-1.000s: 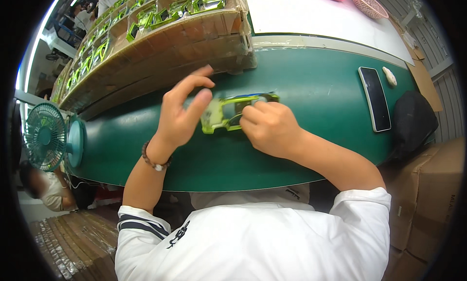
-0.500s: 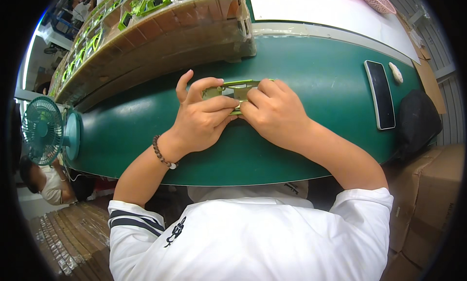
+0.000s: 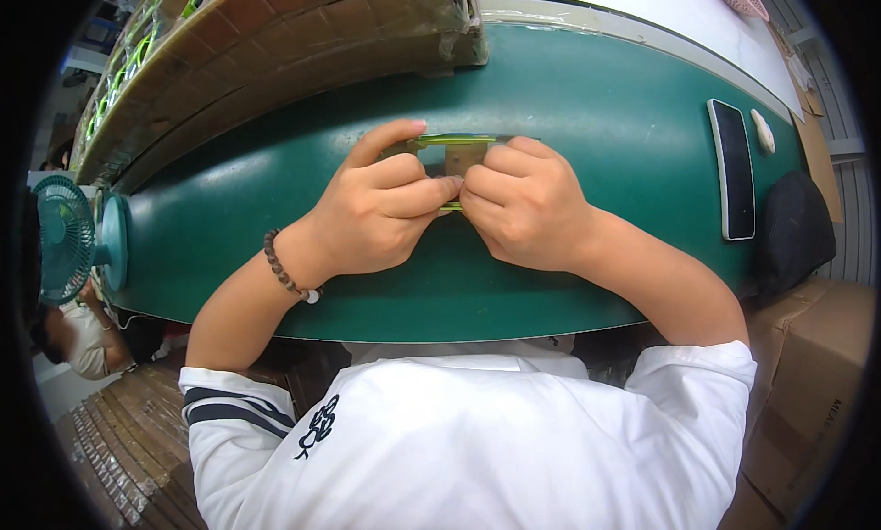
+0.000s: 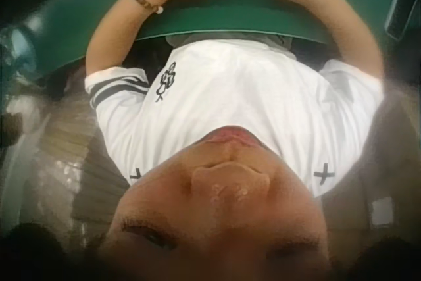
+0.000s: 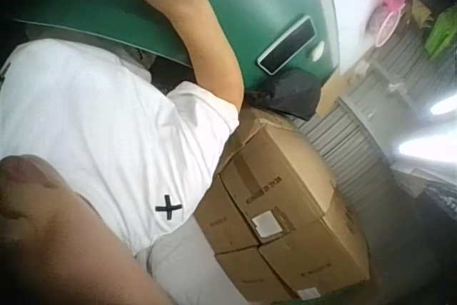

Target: The person assembles small green toy cars by hand at a green workbench. They pick up a car body, insert small black components, and place the finished unit into a cardboard tray. The process is repeated for multiple units throughout the clip.

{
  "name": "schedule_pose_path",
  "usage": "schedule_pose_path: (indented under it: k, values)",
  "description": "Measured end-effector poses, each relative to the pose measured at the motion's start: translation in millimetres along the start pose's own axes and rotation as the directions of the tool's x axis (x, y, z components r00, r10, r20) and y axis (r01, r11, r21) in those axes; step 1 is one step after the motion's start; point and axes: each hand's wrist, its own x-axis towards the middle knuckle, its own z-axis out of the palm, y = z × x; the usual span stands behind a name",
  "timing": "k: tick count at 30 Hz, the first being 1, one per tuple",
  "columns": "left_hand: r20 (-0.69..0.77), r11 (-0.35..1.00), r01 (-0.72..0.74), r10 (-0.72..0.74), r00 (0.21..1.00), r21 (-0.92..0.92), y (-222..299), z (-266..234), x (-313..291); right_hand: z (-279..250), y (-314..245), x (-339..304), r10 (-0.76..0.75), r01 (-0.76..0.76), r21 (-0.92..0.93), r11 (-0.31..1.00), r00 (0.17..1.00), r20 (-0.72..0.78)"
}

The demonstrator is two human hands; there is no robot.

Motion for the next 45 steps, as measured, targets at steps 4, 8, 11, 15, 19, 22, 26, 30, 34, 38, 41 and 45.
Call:
schedule_pose_path:
  k: [4,8,11,15,19,22,26,30,34,38,41,45]
  values:
    - [-0.033,0.992,0.089,-0.086,0.996,0.088,-2.4,-4.4,-2.4,2.0,-0.6,-0.2,0.019,-0.022,-0.053,0.998,0.999,-0.050]
    - [-0.041,0.970,0.244,-0.244,0.969,-0.008,0.6,-7.9,-3.4,-2.5,-6.7,-0.4,0.029,-0.037,-0.175,0.984,0.998,-0.051]
    - [-0.022,0.961,0.276,-0.277,0.961,-0.027,2.6,-8.9,-1.9,-3.2,-9.2,1.2,0.049,-0.062,-0.203,0.977,0.997,-0.064]
    - [0.028,0.980,0.179,-0.177,0.984,-0.086,-1.5,-0.8,-3.3,-1.8,-8.5,4.9,0.059,-0.059,-0.145,0.988,0.998,-0.004]
    - [0.164,0.995,0.059,-0.045,0.986,-0.081,-4.5,-8.9,12.4,-1.0,-1.4,4.6,0.030,-0.030,-0.068,0.997,1.000,-0.010]
    - [0.253,0.992,0.128,-0.118,0.960,-0.021,-1.1,-18.7,17.4,-0.3,1.6,6.5,0.062,-0.062,0.025,0.998,0.998,-0.024]
    - [0.036,0.960,0.281,-0.280,0.959,-0.012,3.6,-12.5,6.3,-8.9,3.3,12.2,0.203,-0.198,0.070,0.978,0.978,-0.058]
    - [-0.022,0.885,0.451,-0.456,0.890,-0.113,18.7,-19.6,9.9,-18.1,-9.1,22.3,0.625,-0.534,0.575,0.620,0.779,0.050]
    - [0.137,0.688,0.611,-0.613,0.778,-0.391,20.5,-25.4,11.3,-22.3,-15.2,19.2,0.668,-0.522,0.775,0.357,0.722,0.179]
    - [0.442,0.319,0.742,-0.642,0.627,-0.589,26.8,-33.7,16.7,-44.8,-22.9,25.0,0.621,-0.535,0.765,0.359,0.748,0.232]
    - [0.557,0.181,0.758,-0.576,0.598,-0.627,27.8,-42.2,22.0,-46.9,-25.3,29.7,0.686,-0.487,0.873,-0.007,0.633,0.359]
    - [0.562,-0.064,0.612,-0.479,0.674,-0.788,14.1,-46.0,16.5,-53.6,-0.8,21.1,0.668,-0.489,0.802,-0.344,0.473,0.575]
